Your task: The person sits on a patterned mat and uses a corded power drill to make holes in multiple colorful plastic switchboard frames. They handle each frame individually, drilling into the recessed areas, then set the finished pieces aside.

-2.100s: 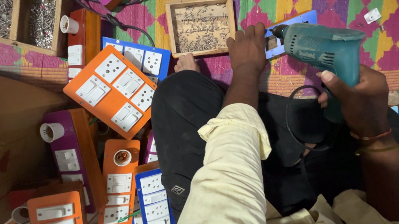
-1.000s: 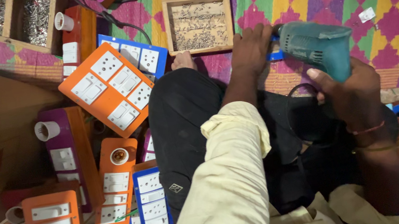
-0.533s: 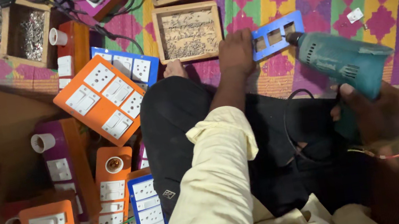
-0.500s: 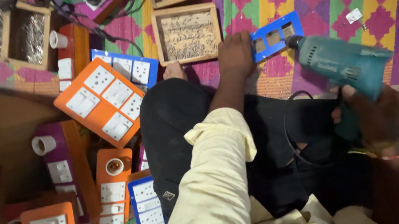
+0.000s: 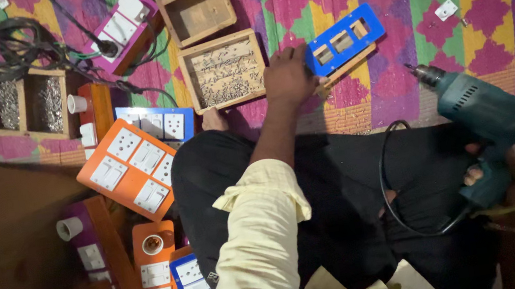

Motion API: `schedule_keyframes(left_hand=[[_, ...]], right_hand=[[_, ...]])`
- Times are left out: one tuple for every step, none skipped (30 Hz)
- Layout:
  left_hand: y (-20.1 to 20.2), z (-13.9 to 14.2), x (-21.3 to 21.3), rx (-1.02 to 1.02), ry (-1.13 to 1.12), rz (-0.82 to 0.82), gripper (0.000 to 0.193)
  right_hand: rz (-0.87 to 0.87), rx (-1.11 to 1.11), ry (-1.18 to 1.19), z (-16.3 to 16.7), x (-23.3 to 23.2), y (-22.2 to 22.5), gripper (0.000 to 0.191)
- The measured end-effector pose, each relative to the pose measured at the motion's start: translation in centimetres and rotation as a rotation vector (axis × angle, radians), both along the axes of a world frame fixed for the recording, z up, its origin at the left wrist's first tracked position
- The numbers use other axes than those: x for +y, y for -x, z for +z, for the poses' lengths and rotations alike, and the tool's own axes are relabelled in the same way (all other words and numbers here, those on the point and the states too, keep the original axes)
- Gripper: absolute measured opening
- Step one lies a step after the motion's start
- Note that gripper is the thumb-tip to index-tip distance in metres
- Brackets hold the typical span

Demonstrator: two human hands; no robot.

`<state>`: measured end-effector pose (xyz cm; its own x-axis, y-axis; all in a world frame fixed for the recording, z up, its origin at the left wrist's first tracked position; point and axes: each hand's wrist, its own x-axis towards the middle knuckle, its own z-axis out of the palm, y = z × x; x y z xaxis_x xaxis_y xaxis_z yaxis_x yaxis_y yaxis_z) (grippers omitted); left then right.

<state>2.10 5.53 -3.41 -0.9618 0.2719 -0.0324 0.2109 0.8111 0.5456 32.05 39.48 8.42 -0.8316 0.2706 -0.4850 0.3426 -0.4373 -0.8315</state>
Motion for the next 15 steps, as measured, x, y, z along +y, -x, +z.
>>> schedule_keyframes(left_hand=[[0.1,0.1,0.0,-0.009,-0.017,0.011,0.077],[0.3,0.4,0.1,-0.017,-0.034,0.022,0.081],[0.5,0.8,0.2,-0.026,-0.052,0.032,0.086],[0.7,1.3,0.3,0.001,-0.044,0.017,0.088],[0.8,1.7,0.5,0.025,-0.039,0.002,0.091],[0.8,2.2,0.9,0.048,-0.036,-0.014,0.093],[0.7,2.6,1.2,0.03,0.007,-0.014,0.101],[0.5,3.0,1.6,0.016,0.049,-0.015,0.108],[0.4,3.2,2.0,0.003,0.091,-0.015,0.115],[0.4,3.4,2.3,0.047,0.094,-0.024,0.104],[0.3,3.5,2.5,0.092,0.097,-0.033,0.092],[0.4,3.5,2.7,0.139,0.1,-0.04,0.081],[0.5,3.4,2.8,0.146,0.06,-0.047,0.072],[0.6,3.2,2.7,0.151,0.019,-0.056,0.063],[0.6,3.0,2.6,0.15,-0.022,-0.064,0.055]], right_hand=[[-0.04,0.016,-0.03,-1.4,0.7,-0.8,0.053],[-0.08,0.031,-0.059,-2.5,1.5,-1.4,0.055],[-0.015,-0.07,0.046,-3.4,2.7,-1.3,0.062],[0.049,-0.169,0.152,-4.2,4.0,-0.7,0.069],[0.113,-0.267,0.257,-4.9,4.7,-0.3,0.077],[0.187,-0.188,0.506,-5.9,4.8,0.3,0.075],[0.261,-0.104,0.752,-6.1,4.5,0.9,0.073],[0.337,-0.015,0.995,-6.0,4.4,1.1,0.072],[0.233,-0.034,0.808,-5.8,4.2,1.1,0.07],[0.131,-0.058,0.621,-5.1,4.0,0.4,0.068],[0.03,-0.084,0.435,-3.9,3.2,-0.4,0.067],[-0.002,-0.065,0.349,-3.0,2.3,-0.4,0.064],[-0.036,-0.046,0.263,-2.1,1.5,-0.2,0.062],[-0.072,-0.029,0.176,-1.3,0.7,0.2,0.061],[-0.098,0.0,0.166,-0.5,-0.1,0.6,0.059]])
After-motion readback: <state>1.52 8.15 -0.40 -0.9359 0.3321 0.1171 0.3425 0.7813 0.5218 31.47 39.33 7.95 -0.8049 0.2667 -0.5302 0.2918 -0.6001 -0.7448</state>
